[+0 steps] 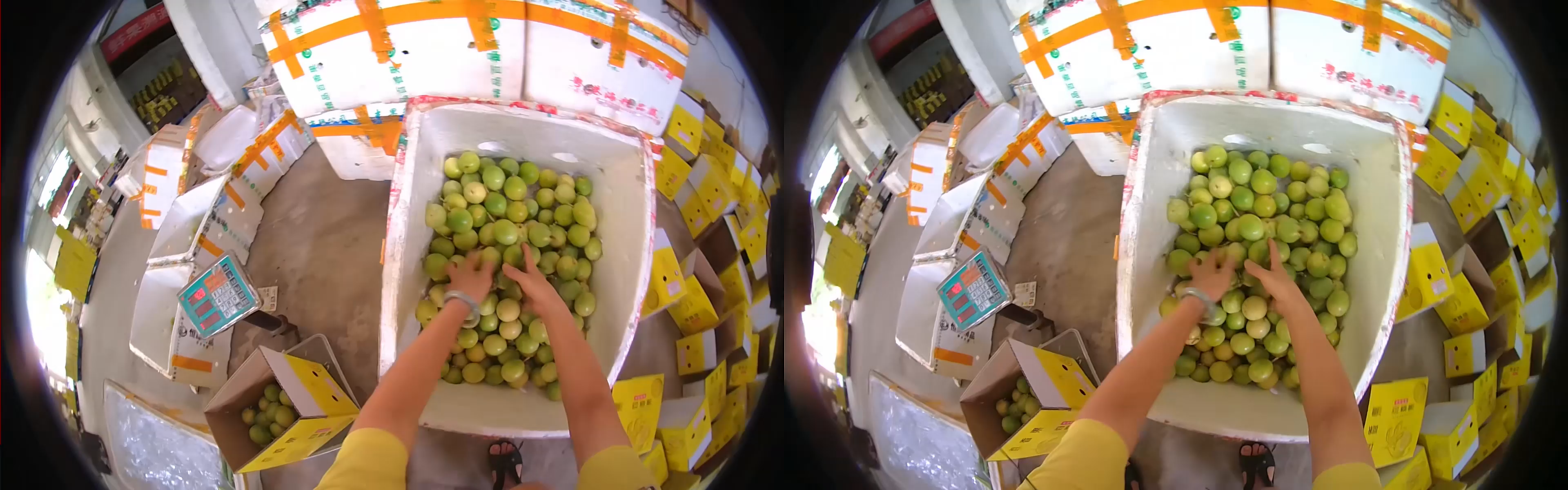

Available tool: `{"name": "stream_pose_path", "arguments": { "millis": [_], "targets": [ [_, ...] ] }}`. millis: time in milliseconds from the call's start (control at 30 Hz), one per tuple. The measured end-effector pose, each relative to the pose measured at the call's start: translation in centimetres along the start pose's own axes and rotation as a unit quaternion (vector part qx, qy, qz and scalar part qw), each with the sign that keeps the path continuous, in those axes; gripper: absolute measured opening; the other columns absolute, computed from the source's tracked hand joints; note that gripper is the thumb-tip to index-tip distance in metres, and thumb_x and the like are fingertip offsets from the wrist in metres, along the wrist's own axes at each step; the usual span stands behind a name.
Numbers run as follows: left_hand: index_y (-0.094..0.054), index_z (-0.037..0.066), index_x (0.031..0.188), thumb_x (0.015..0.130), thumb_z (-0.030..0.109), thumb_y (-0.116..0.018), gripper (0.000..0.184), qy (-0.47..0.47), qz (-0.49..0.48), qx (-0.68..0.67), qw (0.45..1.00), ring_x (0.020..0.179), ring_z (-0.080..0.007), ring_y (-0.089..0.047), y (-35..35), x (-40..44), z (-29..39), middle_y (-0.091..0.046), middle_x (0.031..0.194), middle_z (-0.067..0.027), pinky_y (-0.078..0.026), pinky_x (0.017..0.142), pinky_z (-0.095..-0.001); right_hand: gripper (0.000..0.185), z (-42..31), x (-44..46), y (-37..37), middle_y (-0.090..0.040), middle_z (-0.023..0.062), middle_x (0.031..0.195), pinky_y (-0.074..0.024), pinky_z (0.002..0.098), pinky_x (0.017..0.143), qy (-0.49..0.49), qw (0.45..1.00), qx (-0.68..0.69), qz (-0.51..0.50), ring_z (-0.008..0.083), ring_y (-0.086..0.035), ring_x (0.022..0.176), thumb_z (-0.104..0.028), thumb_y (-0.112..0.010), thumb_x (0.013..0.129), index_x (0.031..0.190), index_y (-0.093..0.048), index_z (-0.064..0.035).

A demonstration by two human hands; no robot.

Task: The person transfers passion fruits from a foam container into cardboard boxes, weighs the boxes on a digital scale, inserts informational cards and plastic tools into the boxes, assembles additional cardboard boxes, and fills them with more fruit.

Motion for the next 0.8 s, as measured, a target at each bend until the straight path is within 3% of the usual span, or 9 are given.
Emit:
{"name": "stream_pose_path", "arguments": {
  "millis": [67,167,200,233,300,367,467,633,800],
  "targets": [
    [-0.023,0.021,0.143,0.092,0.052,-0.026,0.060,0.007,-0.060,0.105,0.993,0.136,-0.0416,-0.015,-0.4,0.3,1.7,-0.014,0.150,-0.0160,-0.022,0.104,-0.0580,0.095,-1.4,-0.1,-1.0,-0.025,0.0190,0.145,-0.0300,0.0407,0.104,0.052,0.996,-0.051,0.044,0.0306,-0.031,0.131,-0.033,-0.071,0.077,0.147,-0.009,-0.0192],
    [-0.021,0.022,0.144,0.091,0.052,-0.027,0.061,0.023,0.016,0.057,0.998,0.134,-0.0446,-0.020,-2.5,3.1,-1.6,-0.013,0.149,-0.0213,-0.024,0.103,-0.0575,0.092,2.5,3.5,-0.1,-0.036,0.0176,0.139,-0.0333,0.0373,0.101,0.141,0.977,-0.058,0.148,0.0283,-0.038,0.124,-0.035,-0.075,0.071,0.143,-0.021,-0.0136],
    [-0.037,0.026,0.136,0.091,0.051,-0.031,0.052,-0.025,0.006,0.121,0.992,0.132,-0.0403,-0.024,-4.8,5.0,-3.3,-0.018,0.151,-0.0052,-0.028,0.101,-0.0580,0.083,0.8,0.7,-1.0,-0.035,0.0157,0.139,-0.0339,0.0360,0.100,0.154,0.975,-0.068,0.145,0.0269,-0.039,0.123,-0.030,-0.073,0.075,0.141,-0.025,-0.0121],
    [-0.033,0.032,0.138,0.091,0.053,-0.030,0.052,-0.003,-0.003,0.126,0.992,0.134,-0.0416,-0.020,-6.0,5.5,-4.2,-0.017,0.152,0.0012,-0.024,0.101,-0.0632,0.074,1.0,0.2,-1.3,-0.036,0.0140,0.137,-0.0341,0.0349,0.100,0.199,0.971,-0.020,0.127,0.0252,-0.040,0.120,-0.023,-0.069,0.080,0.139,-0.026,-0.0123],
    [-0.021,0.029,0.145,0.089,0.062,-0.025,0.065,0.010,-0.041,0.094,0.995,0.136,-0.0421,-0.014,-4.4,2.8,-2.8,-0.017,0.152,-0.0019,-0.018,0.102,-0.0668,0.070,1.9,0.1,-1.6,-0.037,0.0105,0.135,-0.0345,0.0340,0.099,0.175,0.975,0.065,0.117,0.0226,-0.040,0.118,-0.017,-0.065,0.083,0.141,-0.025,-0.0140],
    [-0.022,0.021,0.145,0.086,0.069,-0.023,0.076,0.055,-0.009,0.045,0.997,0.136,-0.0399,-0.017,-3.0,1.1,-2.5,-0.027,0.147,-0.0115,-0.019,0.105,-0.0611,0.067,2.0,-0.1,-2.0,-0.033,0.0120,0.140,-0.0347,0.0387,0.099,0.168,0.973,0.111,0.113,0.0271,-0.038,0.124,-0.019,-0.062,0.086,0.142,-0.026,-0.0198],
    [-0.027,0.004,0.142,0.087,0.054,-0.049,0.078,0.053,-0.144,-0.433,0.888,0.125,-0.0237,-0.040,-3.5,-1.1,-1.0,-0.044,0.135,-0.0166,-0.033,0.102,-0.0322,0.066,3.1,-0.3,-2.1,-0.029,0.0112,0.143,-0.0351,0.0405,0.100,0.193,0.959,0.155,0.135,0.0276,-0.036,0.125,-0.021,-0.060,0.088,0.143,-0.023,-0.0198],
    [-0.034,0.002,0.139,0.087,0.044,-0.057,0.071,0.011,-0.042,-0.547,0.836,0.119,-0.0186,-0.044,-5.5,-3.0,-1.5,-0.044,0.134,-0.0116,-0.036,0.099,-0.0294,0.056,2.2,-5.0,-3.7,-0.034,0.0142,0.134,-0.0395,0.0366,0.094,0.283,0.921,0.185,0.193,0.0269,-0.042,0.116,-0.015,-0.055,0.088,0.137,-0.028,-0.0119],
    [-0.043,0.003,0.133,0.086,0.027,-0.065,0.057,-0.099,0.077,-0.636,0.761,0.095,-0.0086,-0.054,3.6,-12.8,0.1,-0.059,0.110,-0.0035,-0.047,0.079,-0.0220,0.056,-1.2,-12.0,-9.7,-0.030,0.0136,0.135,-0.0354,0.0392,0.098,0.385,0.886,0.191,0.174,0.0273,-0.038,0.119,-0.012,-0.052,0.087,0.136,-0.026,-0.0092]
  ]
}}
Point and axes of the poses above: each hand's wrist, its own x-axis towards the middle knuckle, its own y-axis out of the back of the hand, z = x × y, the point moved 6 cm from there along x, towards the middle knuckle
